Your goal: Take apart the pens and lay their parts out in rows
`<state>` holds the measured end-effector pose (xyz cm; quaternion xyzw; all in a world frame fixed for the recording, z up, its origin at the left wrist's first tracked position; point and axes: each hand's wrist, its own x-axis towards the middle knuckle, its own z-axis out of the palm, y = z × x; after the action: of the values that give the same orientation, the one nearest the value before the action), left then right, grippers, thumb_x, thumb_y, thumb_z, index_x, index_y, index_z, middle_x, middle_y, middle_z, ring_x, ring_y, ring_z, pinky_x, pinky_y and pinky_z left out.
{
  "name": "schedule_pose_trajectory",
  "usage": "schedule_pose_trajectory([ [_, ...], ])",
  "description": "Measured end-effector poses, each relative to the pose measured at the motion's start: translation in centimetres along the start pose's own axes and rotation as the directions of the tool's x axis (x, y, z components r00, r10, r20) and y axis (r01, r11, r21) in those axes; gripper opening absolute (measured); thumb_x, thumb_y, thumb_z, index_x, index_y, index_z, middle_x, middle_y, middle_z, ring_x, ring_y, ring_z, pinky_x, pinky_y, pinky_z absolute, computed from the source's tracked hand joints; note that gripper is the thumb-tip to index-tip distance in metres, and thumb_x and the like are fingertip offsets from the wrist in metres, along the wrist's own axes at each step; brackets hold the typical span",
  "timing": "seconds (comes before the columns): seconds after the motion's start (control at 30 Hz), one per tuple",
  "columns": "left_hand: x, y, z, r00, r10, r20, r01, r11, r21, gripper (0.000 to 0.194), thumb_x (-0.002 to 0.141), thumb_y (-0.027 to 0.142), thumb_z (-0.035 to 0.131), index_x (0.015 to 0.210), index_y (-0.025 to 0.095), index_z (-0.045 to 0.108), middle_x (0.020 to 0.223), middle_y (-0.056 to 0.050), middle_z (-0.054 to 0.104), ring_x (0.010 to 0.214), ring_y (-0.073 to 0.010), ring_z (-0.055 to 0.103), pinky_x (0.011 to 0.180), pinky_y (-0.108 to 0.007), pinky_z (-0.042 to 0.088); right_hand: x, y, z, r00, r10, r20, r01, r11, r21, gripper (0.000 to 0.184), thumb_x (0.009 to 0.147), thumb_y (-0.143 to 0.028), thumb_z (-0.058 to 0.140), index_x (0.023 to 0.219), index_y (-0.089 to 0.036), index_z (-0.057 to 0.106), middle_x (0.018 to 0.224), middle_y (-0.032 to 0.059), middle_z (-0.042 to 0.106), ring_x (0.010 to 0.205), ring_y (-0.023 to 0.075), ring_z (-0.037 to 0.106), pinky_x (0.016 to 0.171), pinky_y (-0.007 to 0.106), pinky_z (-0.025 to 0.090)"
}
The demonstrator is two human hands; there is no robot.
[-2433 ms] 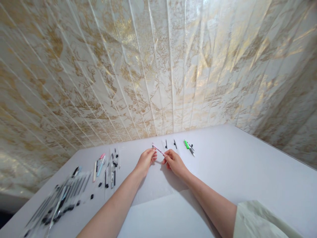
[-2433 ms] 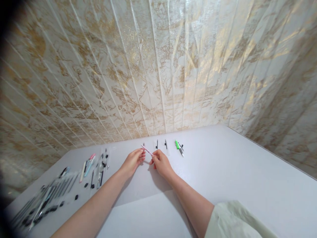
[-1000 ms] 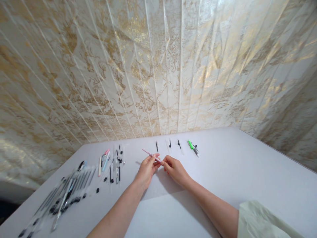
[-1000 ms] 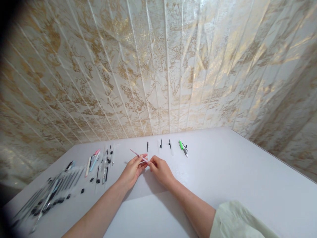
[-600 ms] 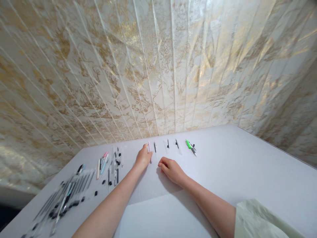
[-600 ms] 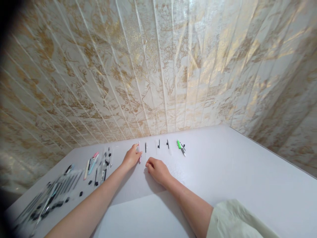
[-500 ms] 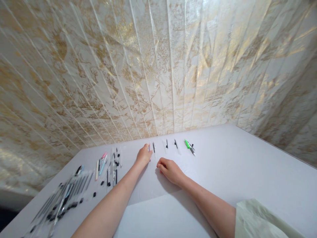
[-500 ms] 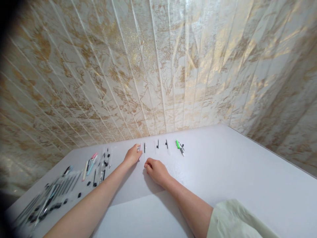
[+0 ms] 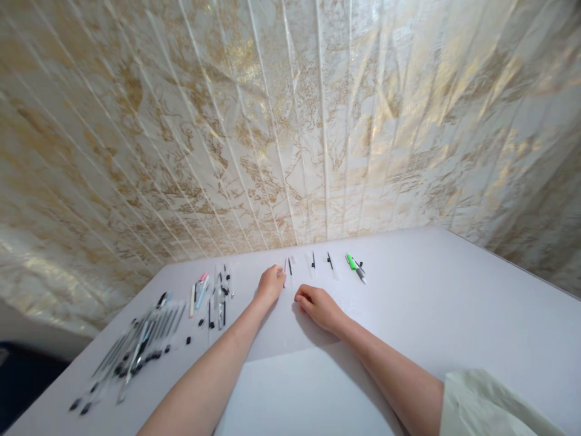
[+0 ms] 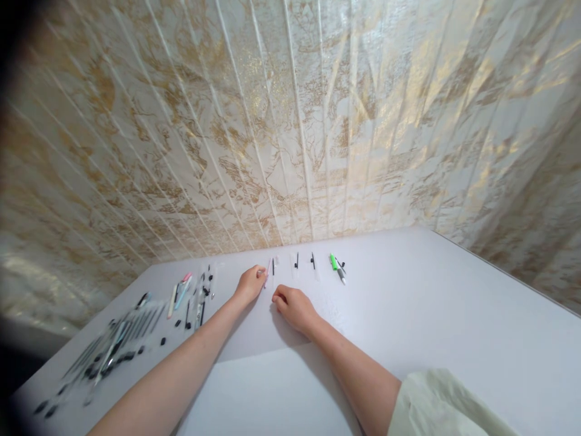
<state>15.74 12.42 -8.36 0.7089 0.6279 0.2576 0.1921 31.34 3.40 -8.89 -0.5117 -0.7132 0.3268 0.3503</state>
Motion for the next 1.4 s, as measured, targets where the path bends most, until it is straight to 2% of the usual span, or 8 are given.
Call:
schedule_pose_trajectory([
  [0.13,-2.8,-1.1,-1.2,0.998,0.05,-0.049,-0.053,0.997,-0.059,0.022,0.08,0.014,0.053,0.097,0.016,0.066,0.08,-0.004,0.066,0.073,-0.0149,0.059,0.072,-0.024,0.042,0.0,-0.1,0.0,1.0,-0.006,0.014,0.006,1.0,0.0,0.016,0.086,-0.022,0.045,0.076,-0.019,0.058,0.062,-0.0011,0.061,0.057,0.0125,0.051,0.058,0.022,0.032],
  [0.33,-8.5,-3.7,-4.9,0.986,0.13,-0.1,-0.138,0.987,-0.078,0.02,0.08,0.016,0.05,0.092,0.019,0.066,0.079,-0.003,0.06,0.07,-0.0151,0.056,0.07,-0.026,0.042,-0.2,-0.4,0.0,1.0,-0.005,0.022,0.006,1.0,-0.02,0.018,0.086,-0.024,0.045,0.075,-0.019,0.059,0.061,-0.0008,0.06,0.058,0.0135,0.051,0.059,0.023,0.032],
  [0.47,-11.2,-5.6,-7.4,0.977,0.152,-0.15,-0.148,0.988,0.036,0.02,0.082,0.017,0.045,0.09,0.02,0.063,0.085,-0.004,0.059,0.074,-0.0166,0.056,0.073,-0.029,0.043,-0.6,-0.8,-0.1,1.0,-0.003,0.018,0.004,0.999,-0.035,0.019,0.085,-0.024,0.044,0.076,-0.019,0.059,0.06,-0.0007,0.059,0.058,0.0141,0.051,0.059,0.024,0.033],
  [0.7,-14.3,-9.5,-11.4,0.982,0.073,-0.176,-0.016,0.952,0.306,0.021,0.086,0.021,0.039,0.092,0.02,0.059,0.096,-0.006,0.06,0.09,-0.0194,0.059,0.081,-0.03,0.045,-1.1,-0.9,-0.2,0.999,-0.03,0.034,0.032,0.997,-0.067,0.019,0.084,-0.026,0.044,0.078,-0.019,0.06,0.064,0.0005,0.061,0.06,0.0153,0.052,0.059,0.025,0.033],
  [0.83,-15.0,-12.2,-14.1,0.968,0.011,-0.249,0.116,0.865,0.489,0.022,0.087,0.021,0.039,0.094,0.018,0.06,0.099,-0.008,0.061,0.093,-0.0205,0.059,0.084,-0.031,0.044,-1.1,-0.7,-0.2,0.999,-0.036,0.037,0.039,0.996,-0.076,0.019,0.084,-0.027,0.043,0.078,-0.019,0.06,0.064,0.0008,0.061,0.061,0.016,0.053,0.059,0.026,0.034],
  [1.03,-14.4,-14.5,-17.9,0.91,-0.204,-0.36,0.404,0.622,0.671,0.027,0.087,0.031,0.04,0.099,0.016,0.059,0.101,-0.012,0.061,0.093,-0.0262,0.06,0.076,-0.034,0.043,-1.2,-0.6,-0.1,0.998,-0.052,0.039,0.055,0.994,-0.09,0.019,0.085,-0.026,0.043,0.079,-0.019,0.059,0.066,0.0008,0.061,0.062,0.016,0.053,0.06,0.026,0.034],
  [1.23,-12.9,-14.9,-18.5,0.914,-0.285,-0.288,0.403,0.573,0.714,0.033,0.085,0.039,0.04,0.095,0.015,0.06,0.1,-0.015,0.063,0.092,-0.0297,0.062,0.073,-0.037,0.044,-1.2,-0.7,0.0,0.997,-0.067,0.029,0.069,0.993,-0.096,0.017,0.084,-0.022,0.045,0.078,-0.019,0.06,0.066,0.0009,0.062,0.063,0.0154,0.053,0.06,0.025,0.033],
  [1.4,-12.3,-14.4,-18.2,0.923,-0.298,-0.245,0.376,0.553,0.744,0.034,0.086,0.033,0.037,0.094,0.012,0.062,0.1,-0.018,0.063,0.09,-0.0319,0.062,0.07,-0.038,0.044,-1.2,-0.9,-0.1,0.997,-0.074,0.01,0.075,0.993,-0.096,0.017,0.084,-0.021,0.046,0.077,-0.018,0.061,0.066,0.0009,0.061,0.062,0.0144,0.052,0.06,0.024,0.032],
])
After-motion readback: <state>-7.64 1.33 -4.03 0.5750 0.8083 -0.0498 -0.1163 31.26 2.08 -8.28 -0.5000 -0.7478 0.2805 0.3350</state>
